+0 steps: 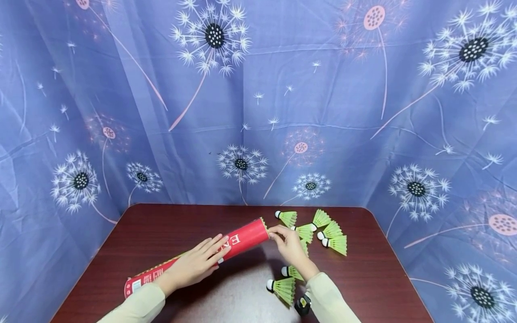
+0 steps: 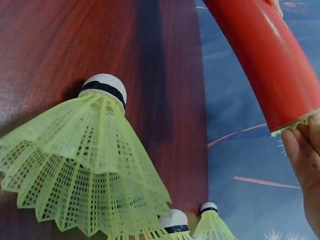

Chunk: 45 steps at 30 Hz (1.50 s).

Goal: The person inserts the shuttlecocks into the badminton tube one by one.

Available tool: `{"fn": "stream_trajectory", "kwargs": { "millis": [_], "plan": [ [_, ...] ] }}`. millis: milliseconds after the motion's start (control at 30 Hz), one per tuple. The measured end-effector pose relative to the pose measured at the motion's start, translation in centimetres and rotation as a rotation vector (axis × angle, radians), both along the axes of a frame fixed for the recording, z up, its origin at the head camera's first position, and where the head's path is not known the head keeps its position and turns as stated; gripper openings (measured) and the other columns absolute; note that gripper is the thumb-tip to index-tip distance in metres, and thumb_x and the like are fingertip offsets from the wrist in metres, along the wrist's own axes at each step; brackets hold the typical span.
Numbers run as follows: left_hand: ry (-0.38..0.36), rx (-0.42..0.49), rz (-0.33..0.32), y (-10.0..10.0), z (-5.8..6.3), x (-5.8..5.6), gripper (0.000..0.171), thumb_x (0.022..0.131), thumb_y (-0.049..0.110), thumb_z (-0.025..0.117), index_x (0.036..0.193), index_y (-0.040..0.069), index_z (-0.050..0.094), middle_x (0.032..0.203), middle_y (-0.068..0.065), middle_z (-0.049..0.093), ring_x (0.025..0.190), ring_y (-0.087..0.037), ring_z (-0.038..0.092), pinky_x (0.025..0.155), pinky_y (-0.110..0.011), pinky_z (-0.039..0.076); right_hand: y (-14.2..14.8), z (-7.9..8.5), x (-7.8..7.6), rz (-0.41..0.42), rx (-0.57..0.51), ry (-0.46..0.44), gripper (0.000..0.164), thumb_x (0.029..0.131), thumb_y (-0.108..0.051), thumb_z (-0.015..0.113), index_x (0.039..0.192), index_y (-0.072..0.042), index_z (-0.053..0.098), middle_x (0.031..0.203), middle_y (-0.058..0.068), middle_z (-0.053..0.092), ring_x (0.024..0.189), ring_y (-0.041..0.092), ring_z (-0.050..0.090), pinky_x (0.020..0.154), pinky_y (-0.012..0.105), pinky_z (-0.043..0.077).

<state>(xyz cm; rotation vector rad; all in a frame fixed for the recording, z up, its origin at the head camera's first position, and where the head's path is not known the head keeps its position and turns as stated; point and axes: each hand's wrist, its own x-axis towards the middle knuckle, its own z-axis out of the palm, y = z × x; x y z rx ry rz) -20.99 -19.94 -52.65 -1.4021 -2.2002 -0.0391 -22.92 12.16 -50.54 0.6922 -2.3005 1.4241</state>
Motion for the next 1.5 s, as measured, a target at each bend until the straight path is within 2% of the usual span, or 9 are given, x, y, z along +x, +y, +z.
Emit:
{"fn": "stream_trajectory", "kwargs": {
  "millis": [167, 300, 400, 567, 900, 1033, 1167, 1367, 1500],
  "plan": [
    [0.007, -0.003, 0.005, 0.1, 0.1, 0.2, 0.073, 0.082, 0.024, 0.074, 0.145, 0.004, 0.042, 0.151, -0.02, 0.034, 0.134, -0.038, 0.039, 0.102, -0.047, 0.043, -0.1, -0.1, 0.0, 0.001, 0.023, 0.006, 0.011, 0.086, 0.004, 0.065, 0.089, -0.004, 0.072, 0.084, 0.003, 0.07, 0.072, 0.008, 0.061, 0.063, 0.024, 0.053],
    [0.017, -0.01, 0.01, 0.1, 0.2, 0.3, 0.051, 0.1, 0.028, 0.049, 0.144, 0.004, 0.043, 0.15, -0.02, 0.036, 0.134, -0.038, 0.04, 0.101, -0.047, 0.043, -0.3, -0.2, -0.1, -0.002, 0.042, 0.028, 0.012, 0.084, 0.006, 0.066, 0.088, -0.004, 0.072, 0.084, 0.005, 0.07, 0.071, 0.008, 0.061, 0.062, 0.023, 0.052],
    [0.02, -0.017, 0.012, 0.0, 0.1, 0.2, 0.05, 0.103, 0.031, 0.037, 0.145, 0.004, 0.042, 0.151, -0.02, 0.035, 0.135, -0.037, 0.039, 0.101, -0.047, 0.043, -0.4, -0.3, -0.3, 0.006, 0.043, 0.045, 0.014, 0.082, 0.009, 0.066, 0.087, -0.003, 0.072, 0.084, 0.006, 0.07, 0.072, 0.009, 0.061, 0.062, 0.023, 0.052],
    [0.015, -0.026, 0.012, -0.2, 0.0, 0.1, 0.066, 0.089, 0.027, 0.066, 0.146, 0.005, 0.041, 0.152, -0.019, 0.033, 0.136, -0.036, 0.038, 0.102, -0.048, 0.043, -0.3, -0.6, -0.6, 0.045, 0.043, 0.055, 0.015, 0.082, 0.011, 0.065, 0.087, -0.001, 0.072, 0.085, 0.008, 0.071, 0.076, 0.011, 0.063, 0.064, 0.024, 0.054],
    [0.014, -0.024, 0.018, -0.3, 0.0, 0.3, 0.069, 0.086, 0.025, 0.07, 0.145, 0.004, 0.041, 0.151, -0.02, 0.035, 0.134, -0.038, 0.04, 0.103, -0.046, 0.042, 0.7, -0.2, -0.5, 0.082, 0.028, 0.031, 0.012, 0.088, 0.003, 0.062, 0.094, 0.0, 0.072, 0.089, 0.009, 0.071, 0.078, 0.021, 0.065, 0.069, 0.028, 0.054],
    [0.011, -0.021, 0.024, -0.5, 0.1, 0.2, 0.053, 0.1, 0.029, 0.048, 0.146, 0.005, 0.041, 0.151, -0.02, 0.034, 0.135, -0.037, 0.039, 0.104, -0.047, 0.041, 1.9, 0.2, -0.4, 0.031, 0.044, 0.009, 0.013, 0.09, -0.001, 0.062, 0.097, -0.003, 0.073, 0.093, 0.007, 0.072, 0.085, 0.021, 0.067, 0.072, 0.029, 0.054],
    [0.02, -0.014, 0.024, -0.6, 0.3, 0.0, 0.05, 0.105, 0.032, 0.03, 0.145, 0.004, 0.042, 0.15, -0.02, 0.035, 0.135, -0.037, 0.039, 0.103, -0.047, 0.042, 3.6, 0.2, -0.7, -0.051, 0.064, -0.017, 0.014, 0.089, -0.004, 0.064, 0.099, -0.007, 0.074, 0.096, 0.003, 0.072, 0.089, 0.017, 0.067, 0.075, 0.029, 0.055],
    [0.023, -0.014, 0.027, -0.8, 0.4, -0.1, 0.055, 0.097, 0.029, 0.054, 0.144, 0.004, 0.043, 0.15, -0.02, 0.036, 0.134, -0.037, 0.04, 0.102, -0.046, 0.043, 6.7, -0.8, -0.8, -0.161, 0.059, -0.027, 0.014, 0.086, -0.001, 0.068, 0.098, -0.005, 0.074, 0.09, 0.007, 0.072, 0.078, 0.011, 0.063, 0.068, 0.024, 0.053],
    [0.011, -0.011, 0.029, -0.9, 0.3, -0.1, 0.051, 0.101, 0.03, 0.044, 0.145, 0.005, 0.041, 0.151, -0.02, 0.034, 0.135, -0.037, 0.038, 0.103, -0.047, 0.042, 8.4, -1.4, -0.4, -0.234, 0.062, -0.07, 0.013, 0.086, -0.001, 0.068, 0.099, 0.0, 0.073, 0.086, 0.012, 0.071, 0.066, 0.01, 0.06, 0.057, 0.022, 0.049]
  ]
}}
